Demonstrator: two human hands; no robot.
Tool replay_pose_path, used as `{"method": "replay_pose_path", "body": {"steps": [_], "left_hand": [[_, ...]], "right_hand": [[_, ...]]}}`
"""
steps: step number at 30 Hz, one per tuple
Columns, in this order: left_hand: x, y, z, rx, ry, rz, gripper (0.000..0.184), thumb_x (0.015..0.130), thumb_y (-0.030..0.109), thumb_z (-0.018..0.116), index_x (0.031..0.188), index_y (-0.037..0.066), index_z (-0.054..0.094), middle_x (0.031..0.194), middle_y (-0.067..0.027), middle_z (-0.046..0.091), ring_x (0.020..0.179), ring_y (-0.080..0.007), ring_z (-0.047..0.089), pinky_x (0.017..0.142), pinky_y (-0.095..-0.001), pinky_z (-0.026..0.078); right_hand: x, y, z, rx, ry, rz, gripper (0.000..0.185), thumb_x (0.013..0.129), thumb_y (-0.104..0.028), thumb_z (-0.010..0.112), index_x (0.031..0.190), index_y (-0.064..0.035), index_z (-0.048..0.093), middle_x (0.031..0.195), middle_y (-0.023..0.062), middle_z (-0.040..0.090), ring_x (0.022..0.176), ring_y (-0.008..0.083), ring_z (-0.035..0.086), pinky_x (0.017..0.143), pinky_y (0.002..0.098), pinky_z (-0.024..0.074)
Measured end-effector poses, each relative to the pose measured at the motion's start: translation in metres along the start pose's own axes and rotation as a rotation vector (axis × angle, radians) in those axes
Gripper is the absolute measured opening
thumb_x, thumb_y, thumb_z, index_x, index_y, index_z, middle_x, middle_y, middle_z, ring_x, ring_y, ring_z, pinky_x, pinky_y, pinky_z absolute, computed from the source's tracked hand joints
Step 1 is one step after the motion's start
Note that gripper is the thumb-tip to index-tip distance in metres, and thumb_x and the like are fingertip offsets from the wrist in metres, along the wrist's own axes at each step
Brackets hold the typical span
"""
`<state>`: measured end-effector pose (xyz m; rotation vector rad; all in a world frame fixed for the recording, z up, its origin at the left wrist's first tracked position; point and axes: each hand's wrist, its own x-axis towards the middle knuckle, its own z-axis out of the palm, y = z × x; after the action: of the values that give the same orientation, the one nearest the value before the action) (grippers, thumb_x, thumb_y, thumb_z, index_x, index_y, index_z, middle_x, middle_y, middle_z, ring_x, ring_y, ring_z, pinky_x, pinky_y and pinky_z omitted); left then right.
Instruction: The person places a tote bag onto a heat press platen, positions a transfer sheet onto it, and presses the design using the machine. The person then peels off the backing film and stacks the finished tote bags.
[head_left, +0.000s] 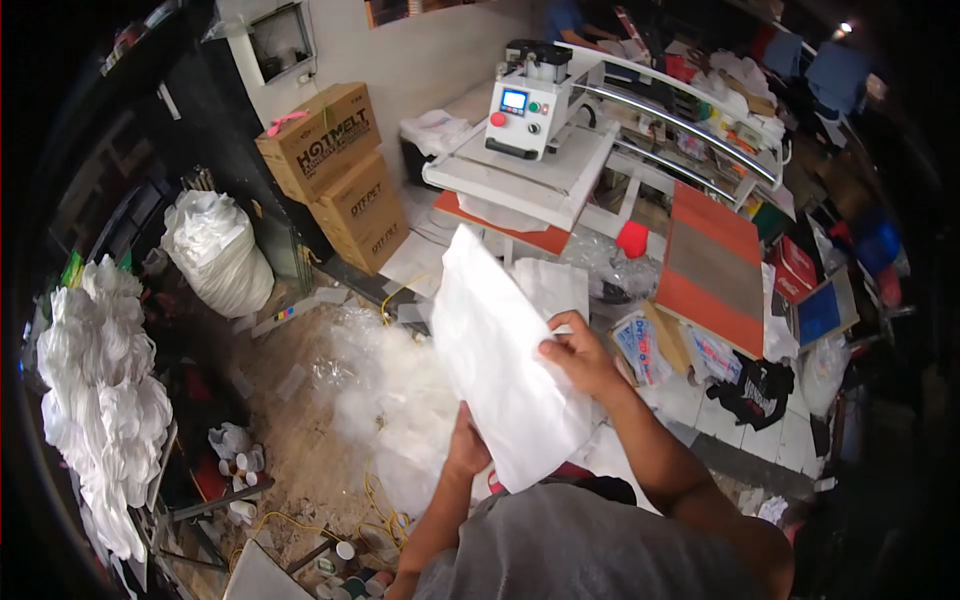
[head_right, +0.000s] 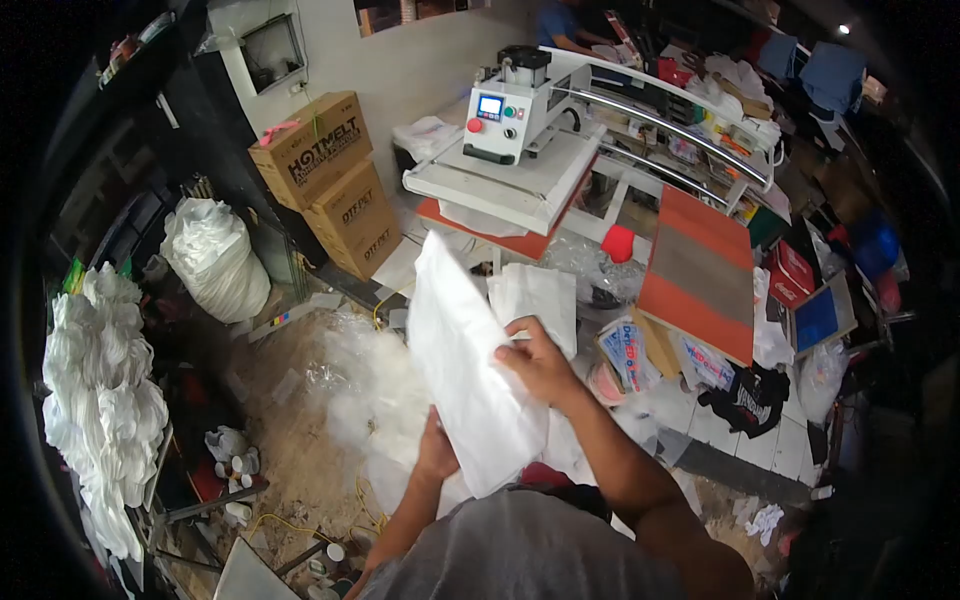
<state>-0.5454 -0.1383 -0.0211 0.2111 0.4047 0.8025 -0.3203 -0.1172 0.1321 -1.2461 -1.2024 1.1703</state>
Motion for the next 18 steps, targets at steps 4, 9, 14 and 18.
{"method": "replay_pose_path", "body": {"steps": [4, 9, 14, 18], "left_hand": [[-0.015, 0.044, -0.013, 0.292, 0.303, 0.236, 0.047, 0.102, 0.032, 0.043, 0.135, -0.001, 0.041, 0.126, -0.02, 0.057, 0.112, -0.0321, 0.06, 0.096, -0.0445, 0.05], [-0.021, 0.056, -0.02, 0.402, 0.374, 0.359, 0.036, 0.1, 0.022, 0.047, 0.128, -0.002, 0.048, 0.113, -0.015, 0.063, 0.097, -0.0257, 0.065, 0.086, -0.0384, 0.055], [-0.017, 0.05, -0.009, 0.634, 0.477, 0.351, 0.021, 0.099, 0.016, 0.054, 0.109, -0.001, 0.061, 0.091, -0.003, 0.067, 0.076, -0.0093, 0.061, 0.069, -0.0257, 0.05], [0.008, 0.047, 0.008, 0.77, 0.538, 0.383, 0.017, 0.096, 0.017, 0.06, 0.1, 0.001, 0.065, 0.084, 0.0003, 0.066, 0.071, -0.0077, 0.058, 0.066, -0.0251, 0.048]], "right_hand": [[-0.012, 0.023, -0.029, -0.423, 0.136, 0.179, 0.029, 0.088, -0.014, 0.068, 0.108, -0.0063, 0.048, 0.082, 0.0086, 0.067, 0.074, 0.0141, 0.062, 0.064, 0.0296, 0.0478], [-0.016, 0.217, -0.038, -0.433, 0.065, 0.198, 0.021, 0.084, -0.015, 0.071, 0.094, -0.0018, 0.057, 0.081, 0.0121, 0.068, 0.075, 0.0192, 0.065, 0.068, 0.0317, 0.0511], [-0.012, 0.227, -0.012, -0.898, -0.199, 0.172, 0.037, 0.088, -0.028, 0.068, 0.114, -0.0032, 0.06, 0.102, 0.0118, 0.066, 0.093, 0.0214, 0.065, 0.078, 0.0339, 0.0516], [0.031, 0.178, 0.028, -0.422, -0.268, 0.242, 0.043, 0.085, -0.034, 0.071, 0.11, -0.0004, 0.063, 0.099, 0.0166, 0.068, 0.089, 0.0275, 0.066, 0.079, 0.0364, 0.0518]]}}
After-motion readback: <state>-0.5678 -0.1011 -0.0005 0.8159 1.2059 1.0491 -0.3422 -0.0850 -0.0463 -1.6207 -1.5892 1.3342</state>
